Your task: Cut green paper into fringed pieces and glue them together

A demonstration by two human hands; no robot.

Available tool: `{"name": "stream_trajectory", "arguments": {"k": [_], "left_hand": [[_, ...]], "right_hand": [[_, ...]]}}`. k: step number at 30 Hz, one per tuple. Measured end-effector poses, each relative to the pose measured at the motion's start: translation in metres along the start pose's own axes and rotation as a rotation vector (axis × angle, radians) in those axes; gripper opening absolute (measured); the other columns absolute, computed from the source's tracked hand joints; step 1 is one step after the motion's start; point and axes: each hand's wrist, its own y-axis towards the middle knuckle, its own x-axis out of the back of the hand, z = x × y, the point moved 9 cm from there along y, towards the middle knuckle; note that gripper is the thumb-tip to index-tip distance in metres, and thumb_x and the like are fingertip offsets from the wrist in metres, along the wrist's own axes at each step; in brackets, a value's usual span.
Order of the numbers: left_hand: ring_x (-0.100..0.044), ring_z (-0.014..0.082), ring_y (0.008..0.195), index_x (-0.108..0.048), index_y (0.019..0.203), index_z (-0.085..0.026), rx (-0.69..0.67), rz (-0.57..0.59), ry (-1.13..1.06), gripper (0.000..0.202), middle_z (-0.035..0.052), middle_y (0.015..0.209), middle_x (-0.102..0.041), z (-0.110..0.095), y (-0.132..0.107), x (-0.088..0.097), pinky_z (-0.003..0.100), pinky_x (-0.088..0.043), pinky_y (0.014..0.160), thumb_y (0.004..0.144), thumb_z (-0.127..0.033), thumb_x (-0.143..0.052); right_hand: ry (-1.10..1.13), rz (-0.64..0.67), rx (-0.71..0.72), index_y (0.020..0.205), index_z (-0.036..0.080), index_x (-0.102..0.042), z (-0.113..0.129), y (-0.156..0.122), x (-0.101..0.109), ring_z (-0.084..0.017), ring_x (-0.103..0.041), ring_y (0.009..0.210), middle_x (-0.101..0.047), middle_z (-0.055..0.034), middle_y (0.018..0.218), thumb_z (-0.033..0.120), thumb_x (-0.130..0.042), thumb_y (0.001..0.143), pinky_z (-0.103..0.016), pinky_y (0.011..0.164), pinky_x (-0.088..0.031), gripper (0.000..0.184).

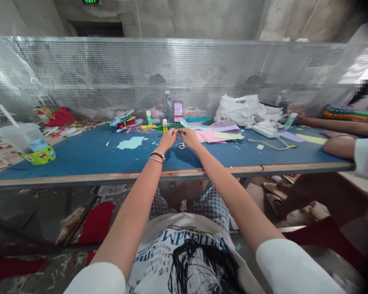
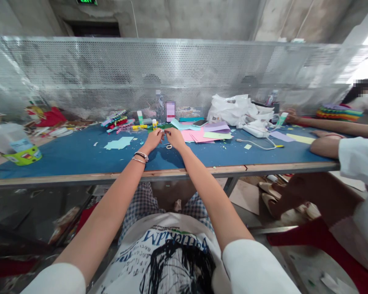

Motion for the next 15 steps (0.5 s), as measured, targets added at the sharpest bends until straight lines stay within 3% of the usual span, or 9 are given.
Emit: {"name": "stream_trajectory", "arguments": {"k": [3, 15], "left_hand": [[-0.054, 0.0111, 0.055, -0.053, 0.081, -0.018, -0.009, -0.011, 0.029, 0.022, 0.0017, 0.069, -0.062, -0.0009, -0.0002, 0.0020, 0.024, -0.042, 0.062, 0.089, -0.026, -0.033], [-0.059, 0.0152, 0.070, -0.056, 0.088, -0.018, -0.025, -0.011, 0.161, 0.026, 0.0046, 0.076, -0.065, -0.0021, -0.0024, 0.0031, 0.026, -0.043, 0.072, 0.091, -0.029, -0.032]], "right_hand": [[0.056, -0.046, -0.016, 0.105, 0.017, -0.067, -0.0017, 0.0004, 0.0034, -0.017, -0.061, 0.094, -0.068, -0.0057, 0.104, 0.007, -0.041, 0.075, -0.030, 0.087, -0.045, 0.041], [0.044, 0.006, 0.037, 0.108, 0.017, -0.067, 0.0034, 0.0006, -0.0011, -0.018, -0.060, 0.097, -0.068, -0.0063, 0.104, 0.005, -0.042, 0.073, -0.029, 0.088, -0.044, 0.045]]}}
